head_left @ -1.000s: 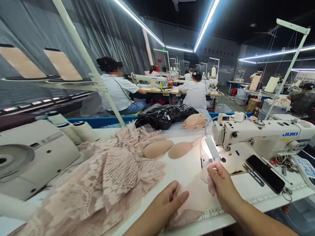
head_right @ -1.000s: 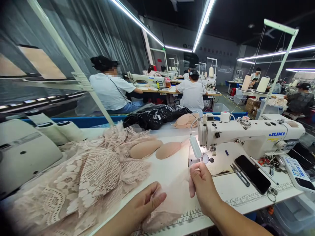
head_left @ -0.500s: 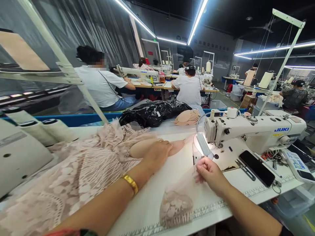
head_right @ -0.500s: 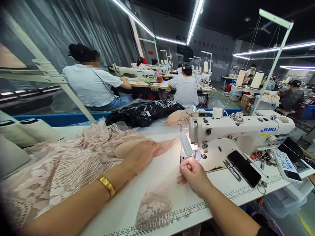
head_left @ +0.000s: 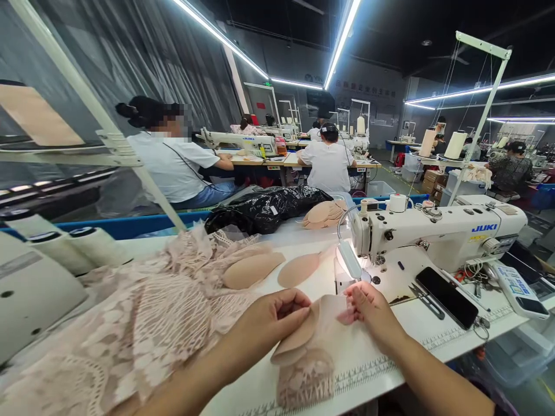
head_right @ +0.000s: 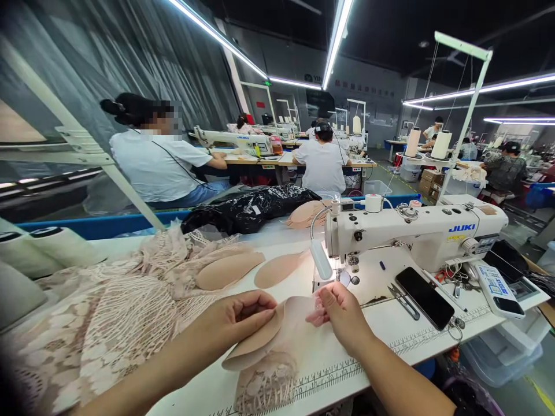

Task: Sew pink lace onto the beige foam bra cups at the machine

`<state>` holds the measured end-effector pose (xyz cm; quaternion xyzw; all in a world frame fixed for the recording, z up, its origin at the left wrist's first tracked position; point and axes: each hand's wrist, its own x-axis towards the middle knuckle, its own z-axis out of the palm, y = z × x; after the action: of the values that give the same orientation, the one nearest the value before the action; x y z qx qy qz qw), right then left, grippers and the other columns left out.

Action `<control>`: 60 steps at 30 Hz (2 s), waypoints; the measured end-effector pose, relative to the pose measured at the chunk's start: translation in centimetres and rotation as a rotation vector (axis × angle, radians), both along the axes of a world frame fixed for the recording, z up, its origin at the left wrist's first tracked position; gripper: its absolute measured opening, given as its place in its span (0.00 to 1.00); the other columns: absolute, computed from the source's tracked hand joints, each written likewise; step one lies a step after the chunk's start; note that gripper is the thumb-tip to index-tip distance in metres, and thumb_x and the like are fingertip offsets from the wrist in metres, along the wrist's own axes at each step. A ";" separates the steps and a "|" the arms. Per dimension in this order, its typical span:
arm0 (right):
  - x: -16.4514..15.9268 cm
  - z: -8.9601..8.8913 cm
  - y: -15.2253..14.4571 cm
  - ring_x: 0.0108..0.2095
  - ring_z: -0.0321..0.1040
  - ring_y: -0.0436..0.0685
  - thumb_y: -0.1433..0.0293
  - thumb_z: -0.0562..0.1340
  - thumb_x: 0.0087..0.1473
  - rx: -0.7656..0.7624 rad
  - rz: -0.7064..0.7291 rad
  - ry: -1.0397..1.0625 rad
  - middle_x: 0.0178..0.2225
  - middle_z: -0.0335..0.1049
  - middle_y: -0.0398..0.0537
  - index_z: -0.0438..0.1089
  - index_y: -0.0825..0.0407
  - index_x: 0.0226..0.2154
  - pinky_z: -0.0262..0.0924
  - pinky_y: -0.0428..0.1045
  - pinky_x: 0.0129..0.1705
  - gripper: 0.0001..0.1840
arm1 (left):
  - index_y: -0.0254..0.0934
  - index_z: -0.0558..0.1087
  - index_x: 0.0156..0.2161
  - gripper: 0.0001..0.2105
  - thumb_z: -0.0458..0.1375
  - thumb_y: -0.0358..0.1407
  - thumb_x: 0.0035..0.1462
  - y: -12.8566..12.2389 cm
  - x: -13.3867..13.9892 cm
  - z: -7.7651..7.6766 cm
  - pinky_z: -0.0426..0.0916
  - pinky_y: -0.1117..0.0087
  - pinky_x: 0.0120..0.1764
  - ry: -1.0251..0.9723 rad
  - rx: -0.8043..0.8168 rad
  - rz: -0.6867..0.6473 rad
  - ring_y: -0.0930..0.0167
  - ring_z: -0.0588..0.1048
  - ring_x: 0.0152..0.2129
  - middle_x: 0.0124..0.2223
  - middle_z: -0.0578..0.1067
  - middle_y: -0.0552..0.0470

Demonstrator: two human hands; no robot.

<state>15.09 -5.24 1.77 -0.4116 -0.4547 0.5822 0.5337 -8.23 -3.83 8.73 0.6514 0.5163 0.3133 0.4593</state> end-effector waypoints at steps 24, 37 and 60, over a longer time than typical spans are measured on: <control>0.3 2.5 0.7 0.38 0.80 0.53 0.81 0.57 0.69 1.331 -0.314 -0.985 0.44 0.85 0.47 0.74 0.48 0.48 0.73 0.47 0.38 0.15 | 0.41 0.68 0.32 0.13 0.51 0.22 0.66 1.4 -0.7 -0.3 0.60 0.64 0.35 0.523 1.380 -0.196 0.65 0.66 0.28 0.29 0.70 0.55; 6.2 -2.2 5.7 0.44 0.76 0.55 0.81 0.55 0.70 1.279 0.235 -1.293 0.48 0.83 0.48 0.76 0.49 0.38 0.69 0.49 0.43 0.17 | 0.40 0.68 0.29 0.13 0.56 0.22 0.62 4.1 4.2 -4.9 0.61 0.63 0.29 0.752 1.127 -0.570 0.67 0.66 0.20 0.26 0.73 0.56; 7.1 -0.5 3.4 0.38 0.63 0.56 0.81 0.60 0.64 1.112 0.166 -1.287 0.37 0.76 0.44 0.75 0.48 0.49 0.52 0.48 0.31 0.17 | 0.37 0.74 0.46 0.10 0.50 0.27 0.73 4.4 3.8 -6.9 0.72 0.62 0.44 0.464 1.109 -0.531 0.64 0.74 0.37 0.46 0.81 0.48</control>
<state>22.22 -1.79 1.28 -0.3057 -0.9177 -0.0355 0.2512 -4.40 0.61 1.86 0.9474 0.1859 0.2603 -0.0061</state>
